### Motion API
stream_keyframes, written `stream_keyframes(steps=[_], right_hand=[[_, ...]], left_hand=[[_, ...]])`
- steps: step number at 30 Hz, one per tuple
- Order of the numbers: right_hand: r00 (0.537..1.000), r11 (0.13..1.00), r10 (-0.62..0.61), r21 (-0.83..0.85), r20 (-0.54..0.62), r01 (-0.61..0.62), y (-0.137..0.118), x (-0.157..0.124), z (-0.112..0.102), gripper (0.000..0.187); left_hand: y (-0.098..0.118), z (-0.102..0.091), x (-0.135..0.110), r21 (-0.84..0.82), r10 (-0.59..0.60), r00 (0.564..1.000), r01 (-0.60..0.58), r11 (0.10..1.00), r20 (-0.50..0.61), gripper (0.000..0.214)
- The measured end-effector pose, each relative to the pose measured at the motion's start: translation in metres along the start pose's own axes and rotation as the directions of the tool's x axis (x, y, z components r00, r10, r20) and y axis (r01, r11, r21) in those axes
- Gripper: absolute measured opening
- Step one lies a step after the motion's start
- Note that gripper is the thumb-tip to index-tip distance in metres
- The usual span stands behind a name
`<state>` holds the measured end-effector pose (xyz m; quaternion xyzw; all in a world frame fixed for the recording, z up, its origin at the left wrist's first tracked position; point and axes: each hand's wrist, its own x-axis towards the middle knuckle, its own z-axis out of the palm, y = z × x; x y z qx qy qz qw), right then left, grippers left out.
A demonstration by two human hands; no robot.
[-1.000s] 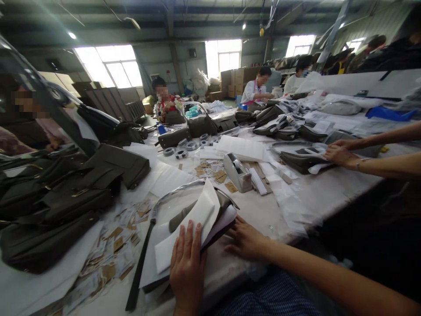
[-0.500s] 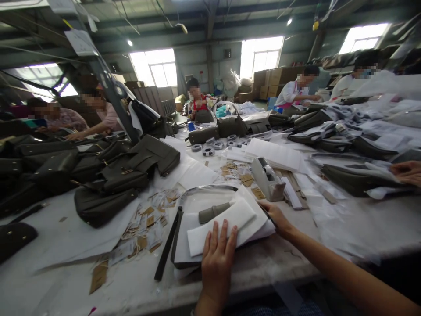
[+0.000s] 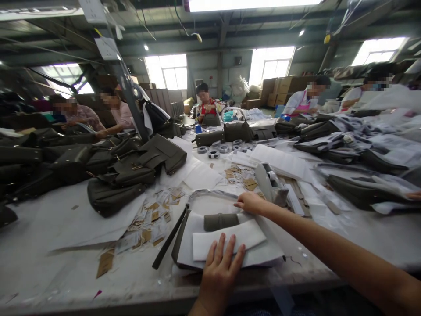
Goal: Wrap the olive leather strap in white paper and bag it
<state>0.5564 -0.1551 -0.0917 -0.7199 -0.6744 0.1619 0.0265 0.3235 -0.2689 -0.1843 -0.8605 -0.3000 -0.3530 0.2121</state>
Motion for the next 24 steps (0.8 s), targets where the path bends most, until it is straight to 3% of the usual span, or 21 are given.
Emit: stream_keyframes(steps=[4, 10, 14, 18, 21, 24], right_hand=[[0.986, 0.978, 0.160, -0.143, 0.048, -0.151, -0.017, 0.018, 0.020, 0.050], [0.963, 0.965, 0.250, -0.105, 0.104, -0.240, -0.013, 0.022, 0.017, 0.032], [0.958, 0.969, 0.233, 0.042, 0.164, -0.243, 0.003, 0.023, 0.013, 0.024], [0.977, 0.946, 0.168, 0.257, 0.131, -0.197, 0.017, 0.023, 0.018, 0.022], [0.986, 0.877, 0.144, 0.452, 0.078, -0.164, 0.025, 0.021, 0.020, 0.021], [0.991, 0.755, 0.130, 0.644, 0.040, -0.125, 0.031, 0.017, 0.018, 0.021]], left_hand=[[0.001, 0.002, -0.001, 0.014, -0.005, 1.000, 0.006, 1.000, -0.025, 0.041], [0.000, 0.002, 0.002, -0.019, -0.021, 0.999, 0.020, 1.000, -0.027, 0.040], [-0.003, -0.001, 0.002, -0.030, -0.011, 1.000, 0.012, 0.999, 0.017, 0.041], [-0.005, 0.000, 0.002, -0.045, 0.003, 1.000, -0.002, 0.999, 0.027, 0.042], [-0.006, 0.004, 0.001, -0.054, -0.005, 1.000, 0.005, 0.999, 0.001, 0.042], [-0.009, 0.007, 0.002, -0.053, -0.003, 1.000, 0.003, 0.999, -0.008, 0.041]])
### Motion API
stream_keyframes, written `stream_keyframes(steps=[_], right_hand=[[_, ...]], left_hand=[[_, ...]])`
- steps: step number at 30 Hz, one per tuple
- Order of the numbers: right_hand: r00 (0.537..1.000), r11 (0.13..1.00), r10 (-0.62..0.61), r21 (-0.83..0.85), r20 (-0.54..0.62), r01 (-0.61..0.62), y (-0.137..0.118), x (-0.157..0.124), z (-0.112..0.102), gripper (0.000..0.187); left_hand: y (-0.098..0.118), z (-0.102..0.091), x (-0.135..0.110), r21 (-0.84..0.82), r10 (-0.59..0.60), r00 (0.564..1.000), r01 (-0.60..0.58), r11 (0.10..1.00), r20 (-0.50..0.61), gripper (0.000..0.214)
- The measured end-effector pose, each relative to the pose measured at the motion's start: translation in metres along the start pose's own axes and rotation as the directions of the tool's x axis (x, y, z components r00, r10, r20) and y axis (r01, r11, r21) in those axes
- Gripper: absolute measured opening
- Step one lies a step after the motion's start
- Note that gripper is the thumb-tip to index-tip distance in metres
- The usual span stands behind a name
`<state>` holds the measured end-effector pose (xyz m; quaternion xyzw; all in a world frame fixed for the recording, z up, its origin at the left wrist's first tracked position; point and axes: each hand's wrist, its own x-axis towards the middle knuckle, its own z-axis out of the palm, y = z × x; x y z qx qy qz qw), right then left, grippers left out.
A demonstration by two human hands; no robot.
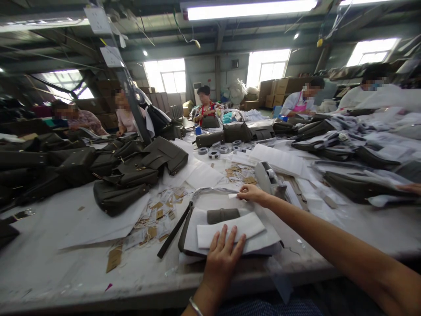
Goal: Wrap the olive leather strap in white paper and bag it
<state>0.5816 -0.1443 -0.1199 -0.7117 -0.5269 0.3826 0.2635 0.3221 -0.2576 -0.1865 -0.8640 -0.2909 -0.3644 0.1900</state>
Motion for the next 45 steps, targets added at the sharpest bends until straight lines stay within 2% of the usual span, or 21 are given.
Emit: stream_keyframes(steps=[3, 6, 10, 12, 16, 20, 24, 26, 28, 30, 33, 37, 42, 45], right_hand=[[0.999, 0.981, -0.034, 0.192, 0.016, 0.030, -0.002, -0.006, -0.006, 0.039], [0.995, 0.948, -0.072, 0.317, 0.074, 0.045, -0.007, -0.010, -0.011, 0.053], [0.985, 0.913, -0.133, 0.402, 0.112, 0.078, -0.015, -0.006, -0.017, 0.057], [0.985, 0.890, -0.164, 0.441, 0.062, 0.120, -0.016, -0.001, -0.021, 0.055], [0.970, 0.832, -0.212, 0.497, -0.121, 0.244, -0.016, -0.001, -0.030, 0.062], [0.921, 0.811, -0.336, 0.437, -0.198, 0.390, -0.012, -0.035, -0.037, 0.074], [0.897, 0.840, -0.434, 0.321, -0.083, 0.437, -0.001, -0.093, -0.029, 0.077], [0.886, 0.865, -0.458, 0.198, -0.067, 0.462, 0.006, -0.118, -0.019, 0.067], [0.850, 0.851, -0.519, 0.031, -0.094, 0.524, 0.014, -0.135, -0.009, 0.051], [0.790, 0.796, -0.605, -0.091, -0.100, 0.598, 0.021, -0.144, -0.001, 0.042], [0.705, 0.705, -0.704, -0.201, -0.087, 0.680, 0.025, -0.149, 0.005, 0.046], [0.639, 0.619, -0.769, -0.268, -0.013, 0.738, 0.026, -0.151, 0.006, 0.052], [0.458, 0.441, -0.888, -0.352, -0.037, 0.826, 0.039, -0.161, 0.018, 0.051], [0.406, 0.384, -0.913, -0.436, -0.046, 0.814, 0.053, -0.165, 0.030, 0.050]], left_hand=[[-0.006, 0.000, 0.002, -0.004, 0.029, 0.998, -0.029, 1.000, 0.046, 0.040], [-0.012, -0.002, 0.005, -0.015, 0.050, 0.995, -0.049, 0.999, 0.086, 0.040], [-0.013, -0.005, 0.007, -0.017, 0.057, 0.992, -0.055, 0.998, 0.109, 0.041], [-0.013, -0.005, 0.008, -0.014, 0.058, 0.993, -0.057, 0.998, 0.102, 0.041], [-0.012, -0.004, 0.009, -0.003, 0.056, 0.992, -0.056, 0.998, 0.111, 0.043], [-0.016, 0.000, 0.012, -0.010, 0.046, 0.987, -0.045, 0.999, 0.154, 0.043], [-0.021, 0.006, 0.018, -0.039, 0.036, 0.981, -0.029, 0.999, 0.192, 0.042], [-0.023, 0.009, 0.021, -0.057, 0.034, 0.978, -0.023, 0.998, 0.205, 0.037], [-0.024, 0.010, 0.023, -0.063, 0.029, 0.975, -0.016, 0.998, 0.221, 0.035], [-0.025, 0.010, 0.026, -0.058, 0.024, 0.969, -0.010, 0.998, 0.245, 0.037], [-0.025, 0.008, 0.028, -0.044, 0.020, 0.960, -0.008, 0.999, 0.280, 0.042], [-0.025, 0.006, 0.029, -0.033, 0.021, 0.948, -0.011, 0.999, 0.316, 0.048], [-0.024, 0.005, 0.029, -0.040, 0.001, 0.944, 0.013, 0.999, 0.330, 0.048], [-0.023, 0.005, 0.029, -0.046, -0.011, 0.944, 0.028, 0.999, 0.330, 0.049]])
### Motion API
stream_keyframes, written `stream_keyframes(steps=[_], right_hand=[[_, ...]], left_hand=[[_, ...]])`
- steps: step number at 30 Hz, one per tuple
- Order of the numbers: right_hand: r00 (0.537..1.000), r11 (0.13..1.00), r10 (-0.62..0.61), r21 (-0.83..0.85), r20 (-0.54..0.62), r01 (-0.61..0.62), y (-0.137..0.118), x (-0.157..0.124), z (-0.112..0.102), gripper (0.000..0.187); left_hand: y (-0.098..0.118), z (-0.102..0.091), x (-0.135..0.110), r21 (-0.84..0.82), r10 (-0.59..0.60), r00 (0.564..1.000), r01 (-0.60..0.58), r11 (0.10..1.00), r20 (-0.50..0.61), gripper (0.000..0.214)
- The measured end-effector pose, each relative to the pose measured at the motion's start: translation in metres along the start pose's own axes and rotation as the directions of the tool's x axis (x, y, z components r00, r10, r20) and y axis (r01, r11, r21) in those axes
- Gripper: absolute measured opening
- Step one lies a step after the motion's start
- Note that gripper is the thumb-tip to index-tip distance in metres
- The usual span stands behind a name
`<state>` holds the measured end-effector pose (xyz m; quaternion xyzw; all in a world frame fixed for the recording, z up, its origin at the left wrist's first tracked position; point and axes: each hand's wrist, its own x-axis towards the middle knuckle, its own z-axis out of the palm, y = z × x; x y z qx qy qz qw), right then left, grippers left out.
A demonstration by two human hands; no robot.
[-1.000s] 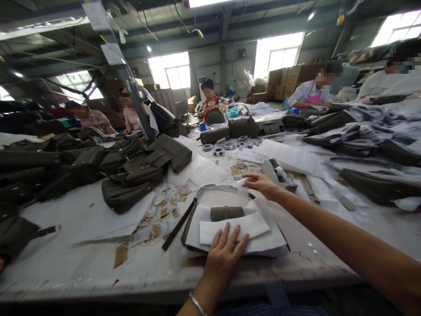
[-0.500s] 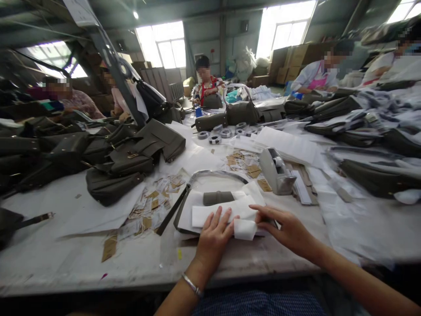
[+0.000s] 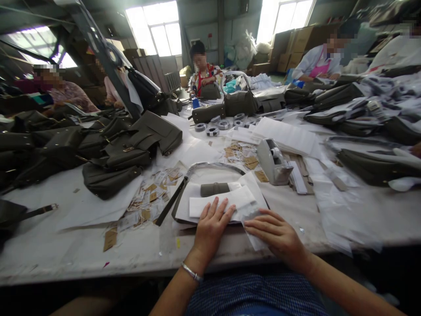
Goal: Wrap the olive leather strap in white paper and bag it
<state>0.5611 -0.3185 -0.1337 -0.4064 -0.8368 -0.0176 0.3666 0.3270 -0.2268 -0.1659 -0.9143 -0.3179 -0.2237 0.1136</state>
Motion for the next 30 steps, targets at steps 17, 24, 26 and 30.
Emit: stream_keyframes(steps=[17, 24, 26, 30], right_hand=[[0.987, 0.968, -0.141, -0.220, -0.077, 0.121, 0.012, -0.023, 0.026, 0.026], [0.993, 0.973, -0.113, -0.205, -0.018, 0.107, 0.002, -0.024, 0.022, 0.021], [0.994, 0.982, -0.104, -0.156, 0.017, 0.106, -0.006, -0.022, 0.013, 0.021], [0.993, 0.989, -0.121, -0.084, 0.000, 0.121, -0.004, -0.001, -0.008, 0.021]], left_hand=[[0.036, -0.031, 0.019, -0.240, -0.265, 0.947, 0.305, 0.922, 0.183, 0.057], [0.043, -0.002, 0.014, -0.182, -0.321, 0.947, 0.315, 0.931, -0.003, 0.053], [0.044, 0.002, 0.012, -0.167, -0.324, 0.945, 0.314, 0.935, -0.037, 0.052], [0.045, 0.008, 0.009, -0.153, -0.318, 0.945, 0.305, 0.940, -0.072, 0.052]])
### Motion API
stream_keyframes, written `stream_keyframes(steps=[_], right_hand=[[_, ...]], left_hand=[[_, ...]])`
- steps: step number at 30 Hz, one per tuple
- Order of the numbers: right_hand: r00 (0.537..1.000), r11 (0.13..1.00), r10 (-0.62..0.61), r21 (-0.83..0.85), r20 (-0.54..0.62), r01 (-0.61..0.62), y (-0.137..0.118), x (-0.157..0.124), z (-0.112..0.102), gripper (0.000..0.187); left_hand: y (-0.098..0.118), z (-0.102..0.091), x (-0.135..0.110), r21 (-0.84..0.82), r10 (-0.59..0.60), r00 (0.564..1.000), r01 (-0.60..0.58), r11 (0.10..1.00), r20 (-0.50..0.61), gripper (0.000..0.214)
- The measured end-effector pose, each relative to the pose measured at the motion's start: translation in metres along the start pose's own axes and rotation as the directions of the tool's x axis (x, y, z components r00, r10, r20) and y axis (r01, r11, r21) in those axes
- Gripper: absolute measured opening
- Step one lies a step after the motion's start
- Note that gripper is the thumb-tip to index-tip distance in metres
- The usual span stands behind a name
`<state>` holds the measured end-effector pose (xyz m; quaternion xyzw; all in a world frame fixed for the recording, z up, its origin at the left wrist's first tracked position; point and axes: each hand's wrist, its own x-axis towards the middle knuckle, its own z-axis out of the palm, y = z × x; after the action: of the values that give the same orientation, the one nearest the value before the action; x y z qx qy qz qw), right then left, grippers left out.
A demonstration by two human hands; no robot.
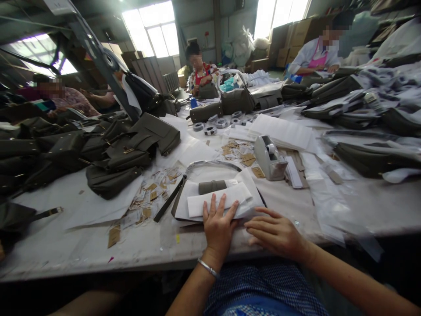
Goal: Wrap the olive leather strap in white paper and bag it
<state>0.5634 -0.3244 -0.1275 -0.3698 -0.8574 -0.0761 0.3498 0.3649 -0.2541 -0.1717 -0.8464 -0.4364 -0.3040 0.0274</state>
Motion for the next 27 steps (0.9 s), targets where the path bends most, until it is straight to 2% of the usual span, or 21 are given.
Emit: stream_keyframes(steps=[3, 5, 7, 9, 11, 14, 16, 22, 27], right_hand=[[0.998, 0.998, 0.058, -0.033, 0.029, -0.057, 0.030, 0.031, -0.002, 0.027], [0.984, 0.990, 0.133, -0.056, 0.116, -0.127, 0.055, 0.053, 0.006, 0.033], [0.949, 0.982, 0.190, -0.065, 0.252, -0.179, 0.077, 0.072, 0.019, 0.039], [0.882, 0.977, 0.212, -0.072, 0.421, -0.201, 0.091, 0.083, 0.031, 0.045], [0.796, 0.972, 0.234, -0.106, 0.559, -0.211, 0.097, 0.087, 0.039, 0.048], [0.685, 0.950, 0.312, -0.230, 0.659, -0.211, 0.096, 0.088, 0.042, 0.049], [0.645, 0.937, 0.346, -0.290, 0.681, -0.197, 0.094, 0.090, 0.041, 0.046], [0.611, 0.913, 0.393, -0.368, 0.687, -0.174, 0.093, 0.106, 0.044, 0.030], [0.631, 0.928, 0.357, -0.338, 0.689, -0.156, 0.102, 0.114, 0.041, 0.026]], left_hand=[[-0.001, 0.004, -0.002, 0.019, 0.017, 1.000, -0.017, 1.000, -0.026, 0.052], [-0.001, 0.006, -0.003, 0.039, 0.030, 0.998, -0.028, 0.999, -0.046, 0.052], [-0.002, 0.008, -0.003, 0.058, 0.042, 0.997, -0.038, 0.998, -0.069, 0.055], [-0.002, 0.010, -0.004, 0.070, 0.051, 0.995, -0.045, 0.997, -0.085, 0.058], [-0.002, 0.010, -0.004, 0.071, 0.057, 0.994, -0.050, 0.996, -0.091, 0.057], [-0.001, 0.011, -0.003, 0.053, 0.079, 0.991, -0.073, 0.996, -0.107, 0.047], [0.000, 0.010, -0.003, 0.041, 0.100, 0.987, -0.095, 0.995, -0.128, 0.040], [0.000, 0.010, -0.001, 0.024, 0.145, 0.978, -0.143, 0.989, -0.150, 0.037], [-0.004, 0.010, 0.000, 0.062, 0.210, 0.971, -0.204, 0.977, -0.117, 0.036]])
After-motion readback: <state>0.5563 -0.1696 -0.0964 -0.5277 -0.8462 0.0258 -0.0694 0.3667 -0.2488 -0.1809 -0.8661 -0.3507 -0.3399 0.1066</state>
